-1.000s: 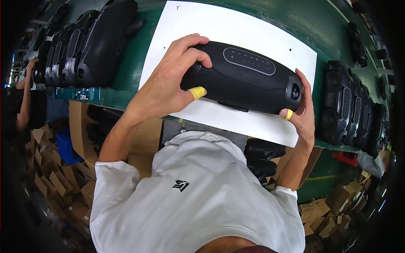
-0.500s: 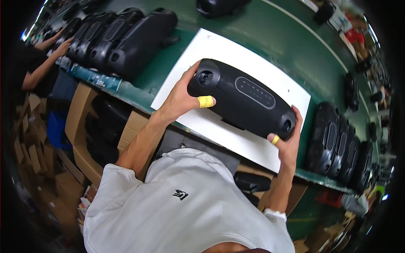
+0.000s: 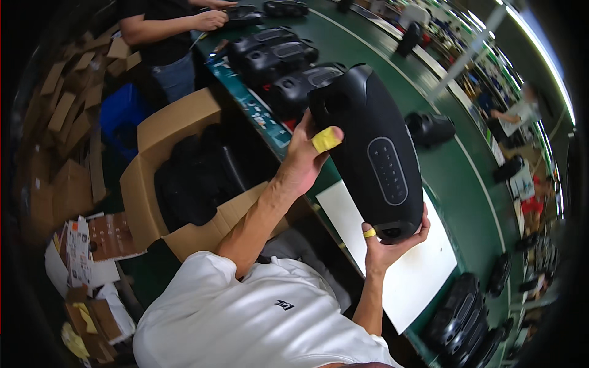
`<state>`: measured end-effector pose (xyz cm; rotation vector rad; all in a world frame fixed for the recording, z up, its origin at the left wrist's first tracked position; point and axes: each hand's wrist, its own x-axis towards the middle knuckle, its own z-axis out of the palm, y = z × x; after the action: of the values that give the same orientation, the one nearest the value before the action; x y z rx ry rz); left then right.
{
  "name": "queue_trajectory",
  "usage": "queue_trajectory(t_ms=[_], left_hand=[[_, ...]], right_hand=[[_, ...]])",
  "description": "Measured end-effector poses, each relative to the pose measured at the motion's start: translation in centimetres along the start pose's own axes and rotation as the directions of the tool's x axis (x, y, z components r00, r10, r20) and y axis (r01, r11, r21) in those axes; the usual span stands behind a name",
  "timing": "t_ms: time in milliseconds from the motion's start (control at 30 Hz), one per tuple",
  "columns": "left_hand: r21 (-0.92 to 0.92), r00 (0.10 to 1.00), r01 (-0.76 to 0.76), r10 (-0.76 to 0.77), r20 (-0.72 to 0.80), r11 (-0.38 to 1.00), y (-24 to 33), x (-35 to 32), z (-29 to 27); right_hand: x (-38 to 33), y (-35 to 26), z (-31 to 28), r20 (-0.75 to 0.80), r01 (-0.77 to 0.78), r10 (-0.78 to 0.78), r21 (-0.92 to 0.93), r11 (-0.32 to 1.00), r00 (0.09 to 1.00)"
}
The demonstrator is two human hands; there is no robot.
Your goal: Assembling and inspecting portable wireless speakers on a factory production line.
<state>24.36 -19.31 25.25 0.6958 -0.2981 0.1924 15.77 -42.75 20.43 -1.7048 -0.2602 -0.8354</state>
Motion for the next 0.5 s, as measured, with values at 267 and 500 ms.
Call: queue_trajectory(t_ms=[267, 500], left_hand=[[0.067, 0.963, -0.132, 0.144, -0.229, 0.989, 9.6, 5.1, -8.5], [0.005, 0.961, -0.069, 0.068, -0.270, 0.998, 17.2, 12.3, -19.6]], right_hand=[[4.1, -2.6, 13.5, 0.292, -0.078, 0.105, -0.103, 0.992, 0.950], [7.1, -3.2, 27.1, 0.340, -0.012, 0.048, -0.105, 0.994, 0.939]])
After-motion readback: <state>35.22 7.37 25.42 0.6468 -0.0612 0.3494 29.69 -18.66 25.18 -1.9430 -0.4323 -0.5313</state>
